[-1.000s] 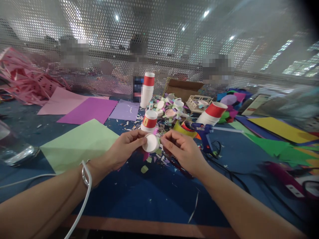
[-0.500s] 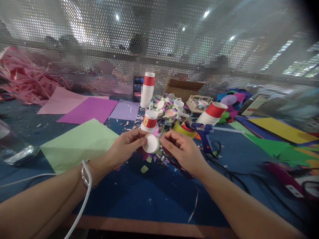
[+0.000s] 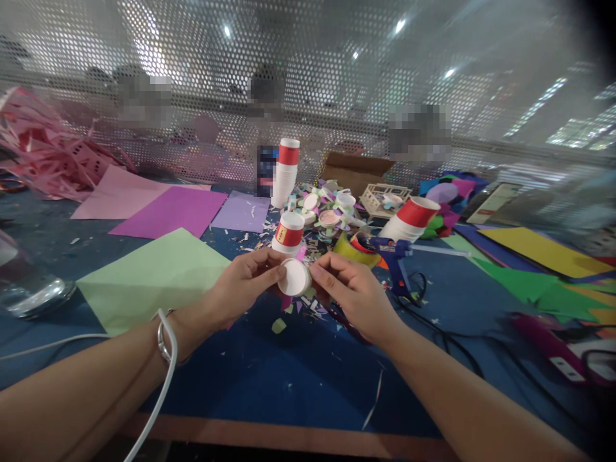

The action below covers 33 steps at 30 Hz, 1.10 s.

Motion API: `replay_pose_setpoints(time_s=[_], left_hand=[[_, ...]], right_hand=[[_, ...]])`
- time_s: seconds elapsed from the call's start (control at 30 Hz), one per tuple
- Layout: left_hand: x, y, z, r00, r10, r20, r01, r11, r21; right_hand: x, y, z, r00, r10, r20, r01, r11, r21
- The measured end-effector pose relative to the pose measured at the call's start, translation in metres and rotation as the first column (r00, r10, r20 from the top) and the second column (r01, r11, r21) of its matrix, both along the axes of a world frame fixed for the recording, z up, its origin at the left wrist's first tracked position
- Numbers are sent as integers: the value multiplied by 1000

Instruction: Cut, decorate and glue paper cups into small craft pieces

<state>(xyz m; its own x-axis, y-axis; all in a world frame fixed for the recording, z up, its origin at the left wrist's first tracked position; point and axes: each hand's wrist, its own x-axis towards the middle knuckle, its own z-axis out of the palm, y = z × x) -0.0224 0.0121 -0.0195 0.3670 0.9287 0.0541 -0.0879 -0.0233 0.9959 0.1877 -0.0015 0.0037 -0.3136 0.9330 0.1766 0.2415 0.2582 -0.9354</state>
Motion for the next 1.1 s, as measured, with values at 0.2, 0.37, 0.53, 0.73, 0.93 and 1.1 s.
replay_pose_setpoints(time_s=[0.2,0.37,0.53,0.73,0.93,1.1], left_hand=[[2,0,-1,998,-3,69,4,1000,-25],[3,0,3,988,29,152,-11,993,-114],[-1,1,6,996,41,81,-29,990,-139],[-8,1,8,992,-12,-127,22,997,73],[-8,-1,4,978,-34,-208,77,977,201],[-6,-5,8,984,-5,-177,41,978,205]], right_hand=[[-2,0,-2,1000,-7,-22,7,1000,-10],[-2,0,-3,999,-36,-20,36,999,-1],[1,2,-5,993,-111,36,109,993,43],[3,3,-2,993,-86,81,85,996,17],[0,2,-1,993,71,100,-68,997,-34],[-1,0,1,992,97,76,-92,994,-63]])
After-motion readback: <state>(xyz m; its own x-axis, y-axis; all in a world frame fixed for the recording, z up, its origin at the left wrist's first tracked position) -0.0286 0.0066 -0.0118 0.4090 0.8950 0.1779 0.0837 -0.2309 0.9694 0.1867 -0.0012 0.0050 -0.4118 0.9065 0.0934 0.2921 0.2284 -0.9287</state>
